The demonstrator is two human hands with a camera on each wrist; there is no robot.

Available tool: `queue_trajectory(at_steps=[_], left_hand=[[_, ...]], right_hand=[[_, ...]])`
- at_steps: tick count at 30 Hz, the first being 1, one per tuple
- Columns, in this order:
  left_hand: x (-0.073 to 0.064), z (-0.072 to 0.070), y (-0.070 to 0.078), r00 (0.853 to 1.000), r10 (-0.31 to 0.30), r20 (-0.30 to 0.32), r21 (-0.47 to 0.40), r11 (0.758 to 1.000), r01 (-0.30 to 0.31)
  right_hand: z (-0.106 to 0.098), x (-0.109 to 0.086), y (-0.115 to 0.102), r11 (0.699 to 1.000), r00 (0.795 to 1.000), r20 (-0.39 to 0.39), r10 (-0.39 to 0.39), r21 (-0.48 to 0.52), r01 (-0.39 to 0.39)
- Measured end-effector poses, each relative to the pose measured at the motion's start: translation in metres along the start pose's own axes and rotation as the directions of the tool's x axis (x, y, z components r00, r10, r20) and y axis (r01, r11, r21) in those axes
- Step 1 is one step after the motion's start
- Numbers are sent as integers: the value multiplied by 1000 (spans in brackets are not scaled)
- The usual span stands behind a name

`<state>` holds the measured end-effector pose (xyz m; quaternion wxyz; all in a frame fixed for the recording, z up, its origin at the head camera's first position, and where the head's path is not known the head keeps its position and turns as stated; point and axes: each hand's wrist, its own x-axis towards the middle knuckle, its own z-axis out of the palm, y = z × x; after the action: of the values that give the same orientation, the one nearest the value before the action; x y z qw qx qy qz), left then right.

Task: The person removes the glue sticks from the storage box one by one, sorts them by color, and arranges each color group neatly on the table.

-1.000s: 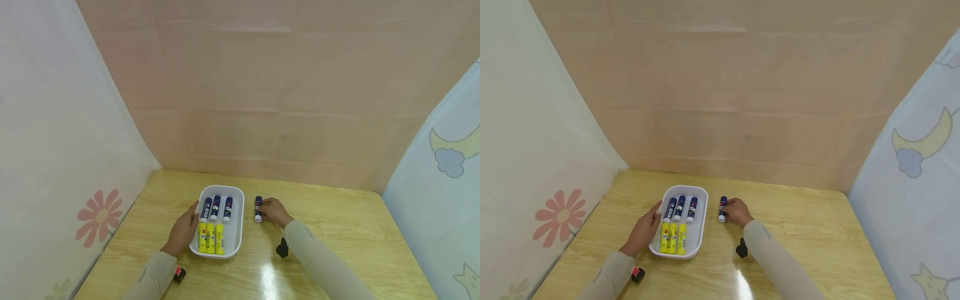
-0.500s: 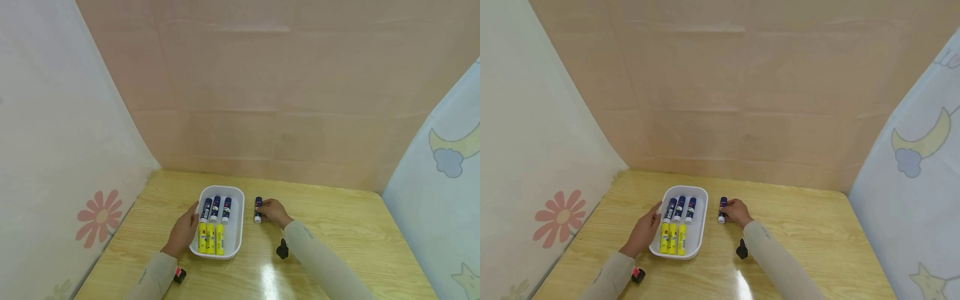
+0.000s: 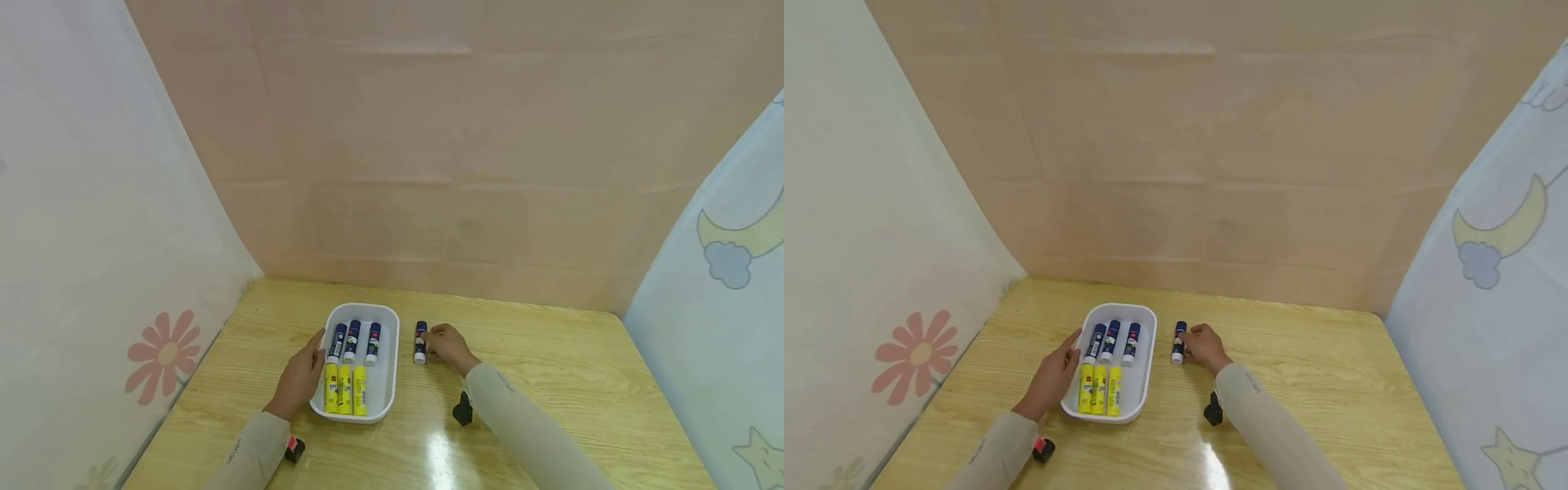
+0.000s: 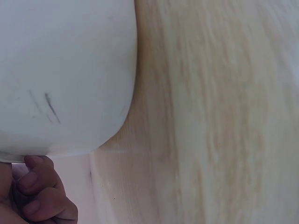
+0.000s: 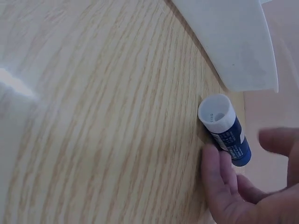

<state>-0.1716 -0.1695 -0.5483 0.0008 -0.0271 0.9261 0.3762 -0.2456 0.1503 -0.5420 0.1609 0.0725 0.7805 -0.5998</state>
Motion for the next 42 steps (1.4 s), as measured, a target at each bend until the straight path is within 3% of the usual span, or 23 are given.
queue_trajectory(at_steps=[4, 9, 12, 18, 21, 25, 42], left_hand=[[2, 1, 0, 1000, -6, 3, -12, 1000, 6], [5, 2, 2, 1000, -5, 7, -18, 1000, 5], [5, 2, 2, 1000, -2, 10, -24, 1000, 2], [5, 2, -1, 1000, -1, 4, -24, 1000, 2], [5, 1, -3, 1000, -16, 3, -24, 1000, 16], [5, 0, -5, 1000, -22, -3, -26, 999, 22], [2, -1, -13, 999, 20, -32, 13, 1000, -19]], right_hand=[[0, -1, -2, 998, 999, -48, -23, -55, 20], [4, -5, -13, 976, 981, -136, -141, -184, 115], [10, -8, -22, 970, 967, -147, -208, -155, 186], [28, -13, -43, 967, 965, -87, -248, 38, 252], [34, -22, -61, 966, 968, -50, -247, 69, 250], [41, -24, -72, 964, 968, -16, -252, 79, 252], [60, -19, -74, 972, 964, 126, -233, 40, 230]])
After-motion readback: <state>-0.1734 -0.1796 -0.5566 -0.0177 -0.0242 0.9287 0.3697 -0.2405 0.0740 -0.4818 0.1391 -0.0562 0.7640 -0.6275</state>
